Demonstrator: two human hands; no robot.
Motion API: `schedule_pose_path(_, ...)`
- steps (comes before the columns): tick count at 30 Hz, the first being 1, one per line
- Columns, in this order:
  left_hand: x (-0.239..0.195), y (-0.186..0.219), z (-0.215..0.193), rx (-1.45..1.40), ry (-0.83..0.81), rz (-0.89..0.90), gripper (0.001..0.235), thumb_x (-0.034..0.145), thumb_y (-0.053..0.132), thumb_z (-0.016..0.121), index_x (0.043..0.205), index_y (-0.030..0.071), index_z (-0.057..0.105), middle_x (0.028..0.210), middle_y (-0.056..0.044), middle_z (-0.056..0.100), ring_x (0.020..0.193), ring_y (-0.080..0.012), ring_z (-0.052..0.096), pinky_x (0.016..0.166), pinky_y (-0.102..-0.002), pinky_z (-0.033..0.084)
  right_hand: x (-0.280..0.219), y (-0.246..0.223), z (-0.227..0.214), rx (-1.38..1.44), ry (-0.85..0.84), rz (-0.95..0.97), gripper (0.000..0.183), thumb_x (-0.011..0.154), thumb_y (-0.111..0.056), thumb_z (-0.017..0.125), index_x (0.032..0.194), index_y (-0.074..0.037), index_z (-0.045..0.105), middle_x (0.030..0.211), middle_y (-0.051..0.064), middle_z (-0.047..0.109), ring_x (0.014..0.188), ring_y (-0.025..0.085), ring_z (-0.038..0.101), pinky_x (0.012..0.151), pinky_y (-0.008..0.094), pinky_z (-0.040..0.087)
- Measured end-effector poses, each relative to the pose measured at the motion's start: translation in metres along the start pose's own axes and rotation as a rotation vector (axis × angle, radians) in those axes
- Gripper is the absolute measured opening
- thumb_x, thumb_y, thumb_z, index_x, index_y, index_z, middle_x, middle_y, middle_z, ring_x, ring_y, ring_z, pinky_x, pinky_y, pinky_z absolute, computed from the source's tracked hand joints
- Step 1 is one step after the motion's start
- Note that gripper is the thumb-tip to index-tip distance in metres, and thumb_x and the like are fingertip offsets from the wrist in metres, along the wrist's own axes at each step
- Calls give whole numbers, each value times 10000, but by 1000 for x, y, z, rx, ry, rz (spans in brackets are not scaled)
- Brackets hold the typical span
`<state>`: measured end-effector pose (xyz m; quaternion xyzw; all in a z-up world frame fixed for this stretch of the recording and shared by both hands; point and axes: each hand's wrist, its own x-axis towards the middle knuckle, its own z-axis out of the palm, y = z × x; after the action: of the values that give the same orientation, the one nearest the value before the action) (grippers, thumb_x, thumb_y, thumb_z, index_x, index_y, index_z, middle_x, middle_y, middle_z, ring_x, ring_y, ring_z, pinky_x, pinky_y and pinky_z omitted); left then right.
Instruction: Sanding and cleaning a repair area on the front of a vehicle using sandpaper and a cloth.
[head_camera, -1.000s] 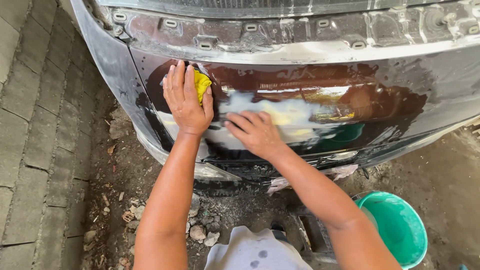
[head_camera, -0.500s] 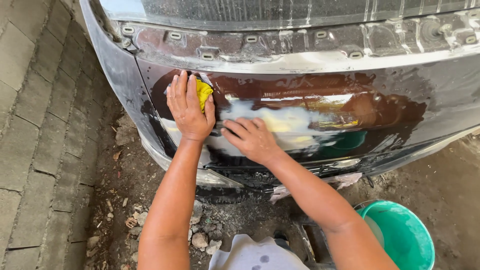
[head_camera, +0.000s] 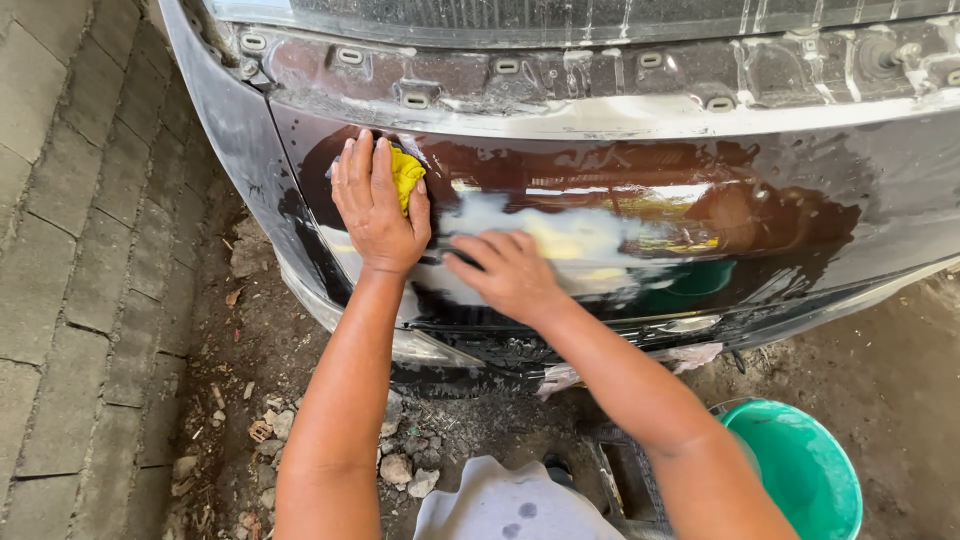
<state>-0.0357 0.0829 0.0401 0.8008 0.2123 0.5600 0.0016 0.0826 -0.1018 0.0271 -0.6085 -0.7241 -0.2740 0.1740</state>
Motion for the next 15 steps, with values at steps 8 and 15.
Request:
schedule_pose_path(8,-1,1,-1,-2,-4,-3,607,1031,282,659,1530,8,446,1594,-212,424,1493,-437,396,1257,-600,265,-74,38,-26,-143,49,60,463,897,-73,665,1313,-274,698,1381,0,633,1193,196,618,974,386,387)
schedule_pose_path(15,0,1,-1,6,2,-1,615,1027,275,665,1534,8,439,1594,-218,421,1489,-444,398,1256,-605,266,-48,32,-22,-162,51,28,442,879,-104,655,1292,-254,702,1365,14,645,1183,202,612,953,393,404)
